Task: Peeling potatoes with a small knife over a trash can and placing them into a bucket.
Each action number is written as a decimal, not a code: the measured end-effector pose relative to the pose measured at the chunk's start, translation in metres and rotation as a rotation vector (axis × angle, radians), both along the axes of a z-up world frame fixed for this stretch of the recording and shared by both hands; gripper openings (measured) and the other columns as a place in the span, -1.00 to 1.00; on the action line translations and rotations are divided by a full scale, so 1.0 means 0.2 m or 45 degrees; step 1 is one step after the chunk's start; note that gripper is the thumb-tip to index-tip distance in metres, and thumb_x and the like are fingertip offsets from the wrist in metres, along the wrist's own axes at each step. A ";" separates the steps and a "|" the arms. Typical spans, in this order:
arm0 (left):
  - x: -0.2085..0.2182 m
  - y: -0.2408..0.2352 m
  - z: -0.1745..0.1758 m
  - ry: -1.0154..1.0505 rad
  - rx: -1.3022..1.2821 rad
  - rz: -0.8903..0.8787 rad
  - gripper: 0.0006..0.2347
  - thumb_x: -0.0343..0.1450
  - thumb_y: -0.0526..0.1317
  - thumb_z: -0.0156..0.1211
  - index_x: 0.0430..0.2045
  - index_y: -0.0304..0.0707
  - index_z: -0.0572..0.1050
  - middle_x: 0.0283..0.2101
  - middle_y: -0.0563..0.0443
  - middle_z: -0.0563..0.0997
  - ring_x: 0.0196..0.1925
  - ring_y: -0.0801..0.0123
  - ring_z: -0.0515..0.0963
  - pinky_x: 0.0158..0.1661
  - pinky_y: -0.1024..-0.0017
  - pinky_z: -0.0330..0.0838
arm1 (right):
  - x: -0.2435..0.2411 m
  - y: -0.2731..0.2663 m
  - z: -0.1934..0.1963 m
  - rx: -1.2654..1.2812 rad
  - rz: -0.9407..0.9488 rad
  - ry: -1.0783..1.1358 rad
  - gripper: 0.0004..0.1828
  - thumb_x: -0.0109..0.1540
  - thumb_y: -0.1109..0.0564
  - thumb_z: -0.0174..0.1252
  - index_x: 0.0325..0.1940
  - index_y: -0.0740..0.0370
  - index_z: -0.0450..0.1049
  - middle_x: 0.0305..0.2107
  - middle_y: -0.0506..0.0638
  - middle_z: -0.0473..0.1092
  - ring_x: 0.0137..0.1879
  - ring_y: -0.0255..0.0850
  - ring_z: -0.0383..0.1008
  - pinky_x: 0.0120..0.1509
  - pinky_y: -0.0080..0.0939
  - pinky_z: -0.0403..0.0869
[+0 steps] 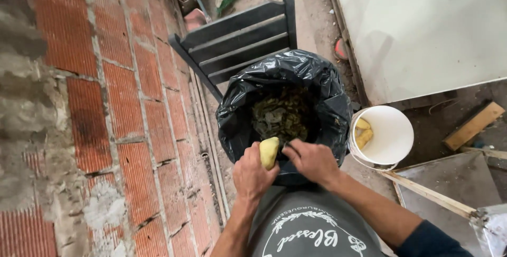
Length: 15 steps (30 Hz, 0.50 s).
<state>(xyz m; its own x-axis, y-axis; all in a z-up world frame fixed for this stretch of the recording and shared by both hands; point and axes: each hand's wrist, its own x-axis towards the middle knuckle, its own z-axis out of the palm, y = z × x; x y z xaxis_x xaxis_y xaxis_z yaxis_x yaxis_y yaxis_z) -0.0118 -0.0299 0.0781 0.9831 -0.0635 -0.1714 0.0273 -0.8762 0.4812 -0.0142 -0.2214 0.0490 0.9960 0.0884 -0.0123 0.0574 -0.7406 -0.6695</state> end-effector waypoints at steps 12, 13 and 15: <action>0.03 0.04 -0.16 0.503 -0.903 0.300 -0.49 0.20 -0.09 0.43 0.03 -0.29 0.55 -0.19 -0.01 0.70 -0.22 0.45 0.65 -0.18 0.46 0.56 | 0.00 -0.02 -0.09 0.084 -0.104 0.045 -0.73 0.30 -0.13 0.12 -0.21 0.11 0.48 -0.57 0.23 0.51 -0.42 0.24 0.55 -0.39 0.22 0.48; 0.03 0.05 -0.20 0.508 -0.903 0.299 -0.49 0.20 -0.09 0.43 0.03 -0.29 0.55 -0.19 -0.01 0.70 -0.22 0.45 0.65 -0.18 0.46 0.56 | 0.01 0.00 -0.10 0.083 -0.107 0.050 -0.73 0.30 -0.13 0.12 -0.21 0.11 0.48 -0.57 0.23 0.51 -0.42 0.24 0.55 -0.39 0.22 0.48; -0.03 0.08 -0.25 0.564 -0.987 0.340 -0.50 0.24 -0.09 0.42 0.03 -0.35 0.55 -0.19 -0.04 0.70 -0.23 0.43 0.63 -0.18 0.44 0.55 | -0.02 0.05 -0.12 0.008 -0.063 0.127 -0.70 0.33 -0.15 0.08 -0.24 0.09 0.46 -0.58 0.20 0.51 -0.41 0.20 0.56 -0.37 0.21 0.48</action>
